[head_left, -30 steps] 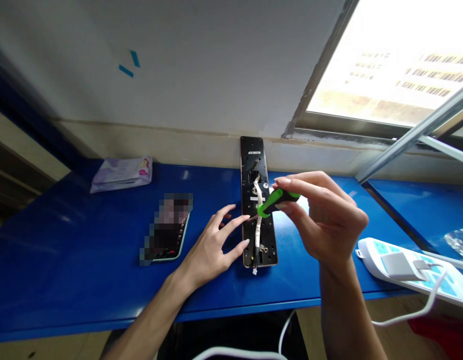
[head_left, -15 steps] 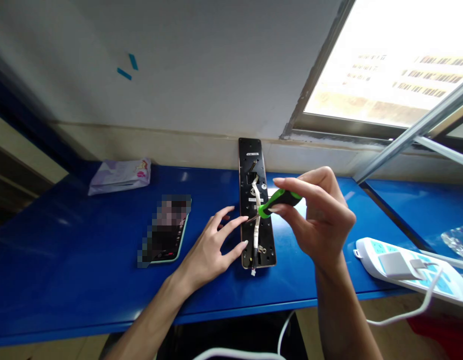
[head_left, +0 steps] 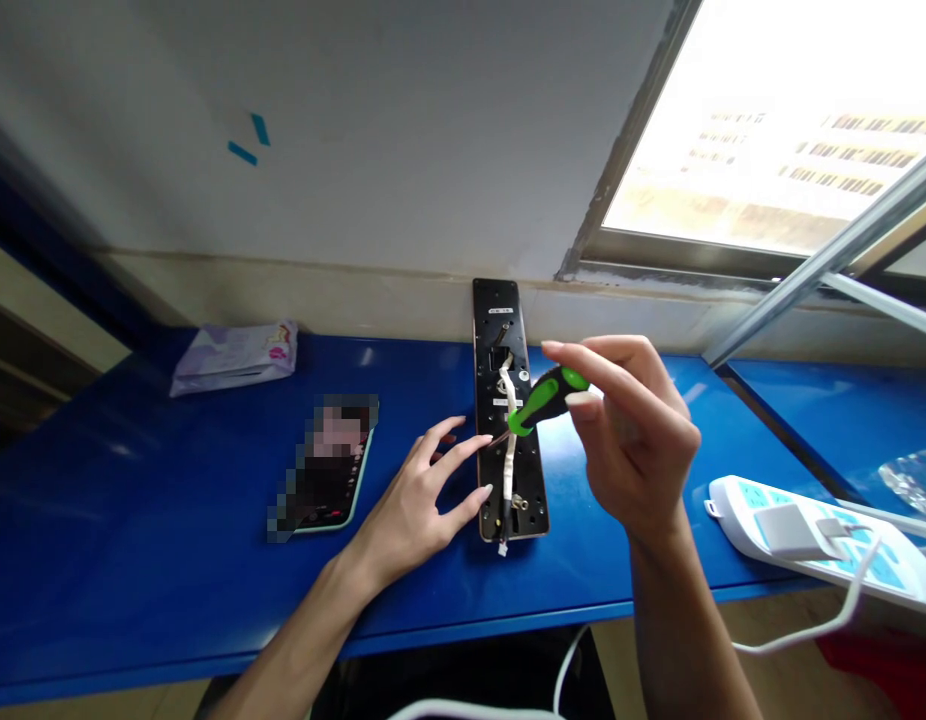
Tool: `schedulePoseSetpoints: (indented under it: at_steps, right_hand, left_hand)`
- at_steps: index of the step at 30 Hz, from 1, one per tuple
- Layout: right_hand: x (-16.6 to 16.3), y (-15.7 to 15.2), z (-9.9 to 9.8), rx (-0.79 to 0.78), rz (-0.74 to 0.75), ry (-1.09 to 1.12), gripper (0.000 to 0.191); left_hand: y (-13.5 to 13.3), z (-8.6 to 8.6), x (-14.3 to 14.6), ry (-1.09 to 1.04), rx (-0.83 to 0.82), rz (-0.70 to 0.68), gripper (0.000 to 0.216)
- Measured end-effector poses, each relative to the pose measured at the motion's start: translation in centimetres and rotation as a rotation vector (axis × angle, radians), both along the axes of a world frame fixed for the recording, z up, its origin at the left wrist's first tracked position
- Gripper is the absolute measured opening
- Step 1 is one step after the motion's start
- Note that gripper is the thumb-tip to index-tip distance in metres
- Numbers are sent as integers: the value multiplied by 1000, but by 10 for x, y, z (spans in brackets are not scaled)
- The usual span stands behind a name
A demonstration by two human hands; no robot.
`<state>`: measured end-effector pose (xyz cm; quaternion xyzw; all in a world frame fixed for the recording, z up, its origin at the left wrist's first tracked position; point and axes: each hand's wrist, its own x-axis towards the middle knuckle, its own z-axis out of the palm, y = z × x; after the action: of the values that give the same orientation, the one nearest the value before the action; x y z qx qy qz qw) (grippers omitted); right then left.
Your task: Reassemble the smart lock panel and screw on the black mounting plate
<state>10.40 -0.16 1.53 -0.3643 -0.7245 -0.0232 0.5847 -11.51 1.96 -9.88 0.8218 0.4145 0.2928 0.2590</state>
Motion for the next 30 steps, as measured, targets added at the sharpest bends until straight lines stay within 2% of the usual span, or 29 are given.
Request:
schedulePoseSetpoints:
  at_steps: [3, 5, 9, 11, 14, 17, 21, 23, 28, 30]
  right_hand:
    - [0, -1, 1, -73, 138, -2, 45]
    - [0, -1, 1, -65, 195, 26, 47]
    - [0, -1, 2, 19, 53, 33, 40]
    - [2, -2, 1, 0, -9, 9, 33]
    - [3, -2, 1, -102, 87, -13, 43]
    - [3, -1, 0, -90, 210, 19, 48]
    - [0, 0, -1, 26, 65, 55, 38]
    - [-2, 0, -2, 9, 25, 49, 32]
    - [-5, -3, 0, -100, 253, 0, 52]
    - [-8, -3, 1, -60, 230, 14, 50]
  left_hand:
    - [1, -1, 0, -2, 2, 7, 51]
    - [1, -2, 0, -1, 4, 9, 52]
    - [1, -3, 0, 0, 6, 3, 52]
    - [1, -3, 0, -5, 5, 4, 52]
    - [1, -1, 0, -8, 0, 8, 52]
    - [1, -2, 0, -2, 4, 8, 52]
    - [1, -4, 0, -3, 8, 13, 52]
    - [1, -4, 0, 0, 0, 14, 52]
    - [2, -4, -1, 9, -11, 9, 53]
    - [1, -5, -1, 10, -4, 7, 54]
